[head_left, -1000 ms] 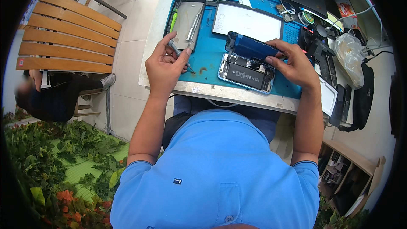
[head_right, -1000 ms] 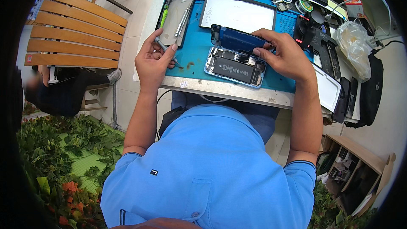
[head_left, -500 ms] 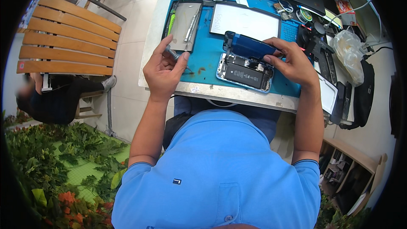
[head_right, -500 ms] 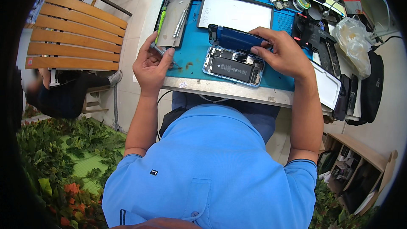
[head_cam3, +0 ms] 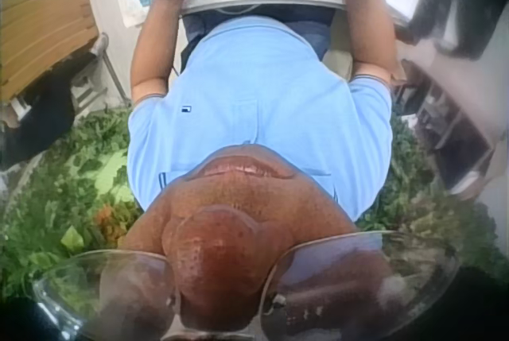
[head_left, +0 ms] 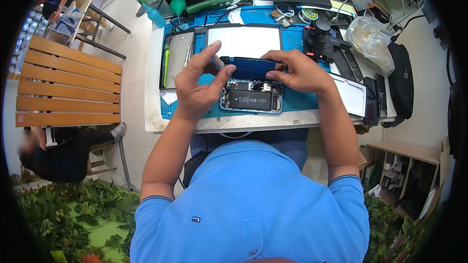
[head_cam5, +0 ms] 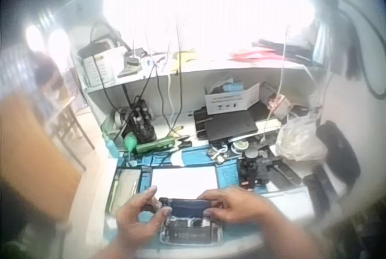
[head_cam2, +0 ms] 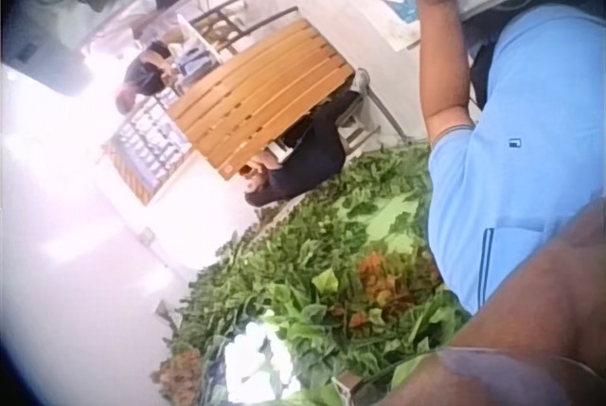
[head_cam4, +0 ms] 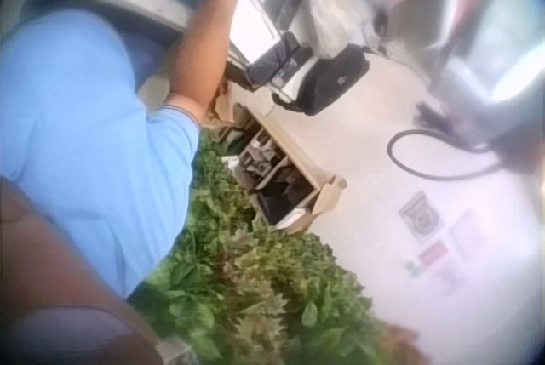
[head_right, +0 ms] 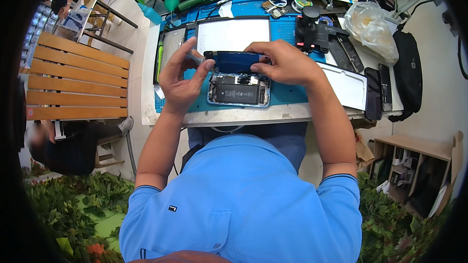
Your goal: The person disassembles a smartphone, removes the battery, and uses a screwdriver to manipulate internal components. They then reassemble the device and test the screen by interacting with the display.
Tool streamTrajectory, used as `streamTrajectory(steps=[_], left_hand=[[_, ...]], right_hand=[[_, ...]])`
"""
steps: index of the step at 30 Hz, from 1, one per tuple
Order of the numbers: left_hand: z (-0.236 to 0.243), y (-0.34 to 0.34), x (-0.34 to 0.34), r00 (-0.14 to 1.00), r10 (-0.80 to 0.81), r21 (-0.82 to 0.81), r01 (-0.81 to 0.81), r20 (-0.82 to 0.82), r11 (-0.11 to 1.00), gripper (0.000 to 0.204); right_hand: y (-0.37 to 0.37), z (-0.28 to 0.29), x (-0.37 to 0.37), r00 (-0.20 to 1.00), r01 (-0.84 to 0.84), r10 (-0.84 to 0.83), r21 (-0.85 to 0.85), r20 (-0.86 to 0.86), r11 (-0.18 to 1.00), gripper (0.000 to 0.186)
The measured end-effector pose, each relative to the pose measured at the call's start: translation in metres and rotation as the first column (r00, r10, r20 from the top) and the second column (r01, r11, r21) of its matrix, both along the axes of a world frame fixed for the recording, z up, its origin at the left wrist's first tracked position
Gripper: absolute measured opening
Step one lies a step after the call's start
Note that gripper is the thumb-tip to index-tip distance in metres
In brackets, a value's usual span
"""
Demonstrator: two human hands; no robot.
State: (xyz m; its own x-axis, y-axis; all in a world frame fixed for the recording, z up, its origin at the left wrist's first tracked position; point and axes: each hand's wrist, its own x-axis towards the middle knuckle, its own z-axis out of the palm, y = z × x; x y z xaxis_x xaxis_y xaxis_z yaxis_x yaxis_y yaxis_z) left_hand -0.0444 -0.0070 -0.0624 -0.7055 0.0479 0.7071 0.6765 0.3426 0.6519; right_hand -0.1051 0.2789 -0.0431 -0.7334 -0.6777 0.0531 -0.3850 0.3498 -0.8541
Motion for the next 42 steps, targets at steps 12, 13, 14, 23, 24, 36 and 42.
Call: streamTrajectory(steps=[12,13,14,23,24,36,42], left_hand=[[-0.013,0.0,-0.002,0.999,-0.037,-0.14,0.041,0.031,0.989,0.061],[-0.013,0.0,-0.002,0.999,-0.033,-0.143,0.037,0.032,0.989,0.06],[-0.013,0.0,-0.002,0.999,-0.029,-0.145,0.034,0.033,0.989,0.06],[-0.012,0.0,-0.002,0.999,-0.028,-0.155,0.034,0.039,0.987,0.059],[-0.012,0.0,-0.002,0.999,-0.026,-0.156,0.031,0.038,0.987,0.059],[-0.012,0.0,-0.002,0.999,-0.014,-0.167,0.021,0.043,0.986,0.058],[-0.013,0.001,-0.004,0.999,-0.026,-0.157,0.03,0.027,0.987,0.057]], right_hand=[[0.001,0.003,0.002,0.999,-0.006,0.004,0.039,0.049,0.999,0.041],[0.001,0.003,0.002,0.999,0.001,-0.002,0.033,0.045,0.999,0.041],[0.001,0.003,0.003,0.999,0.007,-0.008,0.027,0.041,1.0,0.041],[-0.001,0.005,0.003,1.0,0.001,-0.001,0.017,-0.015,1.0,0.032],[-0.001,0.005,0.003,1.0,0.004,-0.004,0.017,-0.013,1.0,0.032],[-0.001,0.01,0.005,0.999,0.005,-0.006,0.029,0.031,1.0,0.035],[0.0,0.008,0.004,1.0,-0.002,0.001,0.023,0.02,1.0,0.037]])
